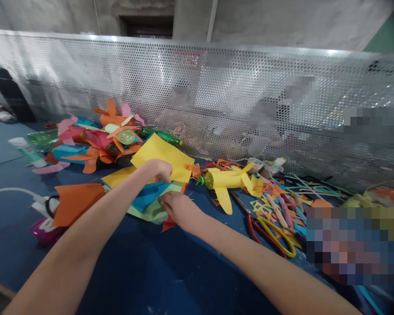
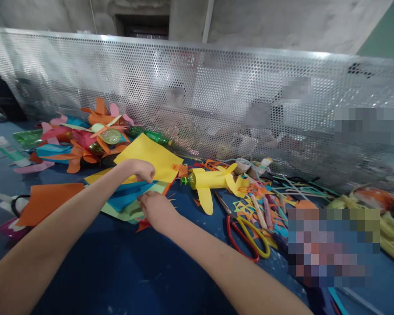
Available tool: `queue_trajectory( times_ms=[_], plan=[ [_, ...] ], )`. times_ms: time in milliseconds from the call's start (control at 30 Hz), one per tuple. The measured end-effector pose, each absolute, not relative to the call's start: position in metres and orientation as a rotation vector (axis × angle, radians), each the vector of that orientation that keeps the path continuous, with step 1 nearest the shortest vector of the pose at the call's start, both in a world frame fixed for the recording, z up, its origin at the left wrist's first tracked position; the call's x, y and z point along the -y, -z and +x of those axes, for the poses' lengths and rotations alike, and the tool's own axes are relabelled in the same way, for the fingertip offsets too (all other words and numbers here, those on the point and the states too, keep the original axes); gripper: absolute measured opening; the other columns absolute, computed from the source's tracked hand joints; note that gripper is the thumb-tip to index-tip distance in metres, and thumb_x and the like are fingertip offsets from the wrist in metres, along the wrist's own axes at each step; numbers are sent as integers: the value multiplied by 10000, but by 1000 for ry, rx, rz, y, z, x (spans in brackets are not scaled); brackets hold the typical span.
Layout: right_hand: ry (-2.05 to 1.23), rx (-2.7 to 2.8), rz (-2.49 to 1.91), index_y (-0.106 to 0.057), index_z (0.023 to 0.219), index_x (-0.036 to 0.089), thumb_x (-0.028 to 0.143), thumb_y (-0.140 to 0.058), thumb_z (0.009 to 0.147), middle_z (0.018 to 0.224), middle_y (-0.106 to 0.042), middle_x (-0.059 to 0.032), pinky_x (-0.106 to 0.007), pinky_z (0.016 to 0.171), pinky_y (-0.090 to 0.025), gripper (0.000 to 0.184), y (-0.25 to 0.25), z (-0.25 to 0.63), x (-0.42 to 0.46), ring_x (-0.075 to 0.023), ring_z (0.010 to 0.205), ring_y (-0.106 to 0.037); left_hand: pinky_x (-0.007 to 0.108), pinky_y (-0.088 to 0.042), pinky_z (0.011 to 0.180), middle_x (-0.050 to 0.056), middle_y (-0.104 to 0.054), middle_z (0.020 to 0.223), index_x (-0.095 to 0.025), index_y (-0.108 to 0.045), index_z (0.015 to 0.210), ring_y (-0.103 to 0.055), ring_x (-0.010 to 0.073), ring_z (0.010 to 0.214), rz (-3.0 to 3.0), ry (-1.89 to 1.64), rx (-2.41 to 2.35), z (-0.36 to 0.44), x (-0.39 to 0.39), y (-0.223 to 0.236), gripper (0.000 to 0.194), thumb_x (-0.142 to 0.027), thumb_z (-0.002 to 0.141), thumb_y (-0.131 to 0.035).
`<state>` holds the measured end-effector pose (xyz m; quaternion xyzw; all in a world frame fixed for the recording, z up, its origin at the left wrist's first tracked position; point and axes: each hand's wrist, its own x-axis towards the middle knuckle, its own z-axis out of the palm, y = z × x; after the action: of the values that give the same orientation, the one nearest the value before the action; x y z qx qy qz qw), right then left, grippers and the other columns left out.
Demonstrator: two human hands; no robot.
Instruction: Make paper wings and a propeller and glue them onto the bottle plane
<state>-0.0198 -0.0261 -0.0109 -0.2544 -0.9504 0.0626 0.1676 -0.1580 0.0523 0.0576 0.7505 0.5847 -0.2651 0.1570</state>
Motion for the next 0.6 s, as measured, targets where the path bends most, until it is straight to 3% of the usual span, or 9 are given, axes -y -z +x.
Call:
queue_trajectory(
  times_ms=[167,400,600],
  plan=[
    [-203,2737,-712,-637,1058,149,90,-465,860,1044,-656,-81,-274,818,-453,269,10,-30,11,-182,927,-598,405,-496,795,80,-556,1138,-147,-533,1130,-574,217,957,2212,725,-1691,-163,-56,-57,304,-305,870,-525],
    [-225,2835,-557,-658,1019,178,346,-524,873,1021,-668,-63,-284,826,-446,260,-1,-15,29,-198,968,-571,390,-504,770,78,-573,1100,-141,-537,1115,-587,200,918,2168,723,-1693,-152,-45,-61,292,-306,875,-519],
    [8,2919,-502,-626,940,176,178,-487,891,903,-660,-69,-269,730,-448,148,2,-4,48,-183,898,-579,321,-481,625,70,-642,695,-116,-618,973,-609,234,689,2164,686,-1732,-143,-40,-58,369,-359,696,-638]
  ],
)
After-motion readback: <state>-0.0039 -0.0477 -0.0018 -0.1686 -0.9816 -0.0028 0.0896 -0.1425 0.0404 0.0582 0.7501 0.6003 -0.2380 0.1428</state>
